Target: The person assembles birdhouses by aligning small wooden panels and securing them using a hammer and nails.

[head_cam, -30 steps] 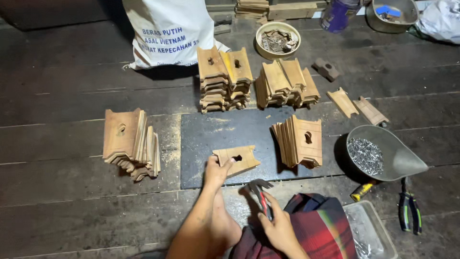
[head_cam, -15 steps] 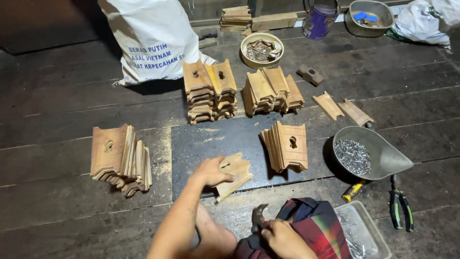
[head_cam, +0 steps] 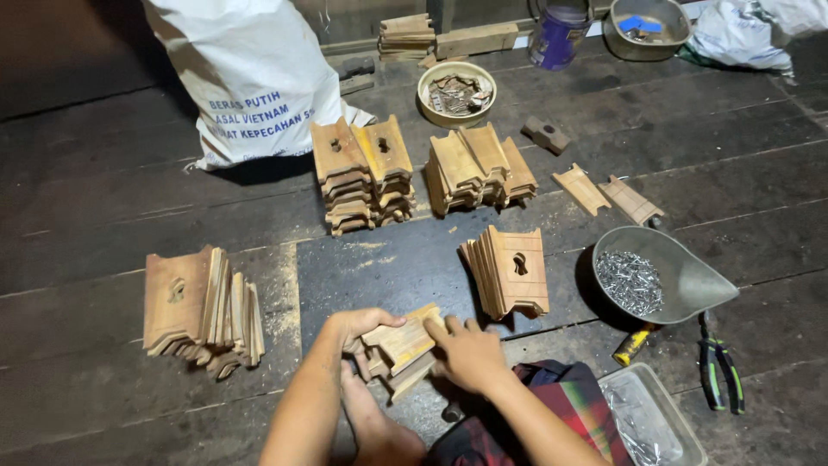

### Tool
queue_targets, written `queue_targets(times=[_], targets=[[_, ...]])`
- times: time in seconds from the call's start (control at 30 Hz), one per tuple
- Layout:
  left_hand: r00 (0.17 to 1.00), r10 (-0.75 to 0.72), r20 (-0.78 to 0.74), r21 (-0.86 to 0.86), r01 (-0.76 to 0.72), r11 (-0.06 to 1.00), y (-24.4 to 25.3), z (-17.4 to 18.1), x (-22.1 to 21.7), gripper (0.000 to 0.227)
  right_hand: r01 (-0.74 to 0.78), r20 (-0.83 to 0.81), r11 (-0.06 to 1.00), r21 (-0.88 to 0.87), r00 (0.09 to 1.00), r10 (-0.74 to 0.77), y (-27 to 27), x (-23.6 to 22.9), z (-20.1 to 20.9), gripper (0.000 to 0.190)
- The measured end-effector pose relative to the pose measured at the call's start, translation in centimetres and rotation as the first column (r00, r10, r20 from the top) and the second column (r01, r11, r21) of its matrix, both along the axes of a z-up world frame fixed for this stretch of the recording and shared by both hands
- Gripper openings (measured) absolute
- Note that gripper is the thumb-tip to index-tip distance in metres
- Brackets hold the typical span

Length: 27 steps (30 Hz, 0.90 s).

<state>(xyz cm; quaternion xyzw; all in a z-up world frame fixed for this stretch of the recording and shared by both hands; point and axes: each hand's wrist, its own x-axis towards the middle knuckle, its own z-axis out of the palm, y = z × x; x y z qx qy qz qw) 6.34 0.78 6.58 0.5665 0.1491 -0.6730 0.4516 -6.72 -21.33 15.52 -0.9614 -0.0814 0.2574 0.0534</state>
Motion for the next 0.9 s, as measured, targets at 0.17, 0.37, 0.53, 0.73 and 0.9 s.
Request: queue_targets(times=[0.17,0.37,0.53,0.73,0.9], targets=[[0.594,-0.208,0.777,0.287,-0.040,0.957,0.8,3.7,-1.8,0.034,-0.087,0.209,0.989,0.116,0.976,0.061,1.1,3.6,-3.6,0.037],[0.240,-0.544,0.804,0.536,0.106,0.838,-0.1,6.8,-3.4,0.045,0.039,0.166,0.985,0.169,0.984,-0.067,2.6,6.2,-2.4,0.034],[0.170,-0.628,0.759,0.631,0.040,0.774,1.3,1.4,-1.7,0.021,0.134,0.272,0.953,0.272,0.939,-0.210,-2.1,4.7,-8.6,0.037],[0.087,-0.690,0.719,0.679,0.128,0.723,0.7,2.2,-0.9,0.019,0.122,0.435,0.732,0.671,0.734,-0.521,-4.1,-3.8,-13.6,0.015],[0.086,-0.739,0.669,0.725,0.147,0.673,0.1,3.1,-1.5,0.021,0.187,0.218,0.800,0.571,0.905,-0.367,-3.4,-6.2,-15.8,0.019]])
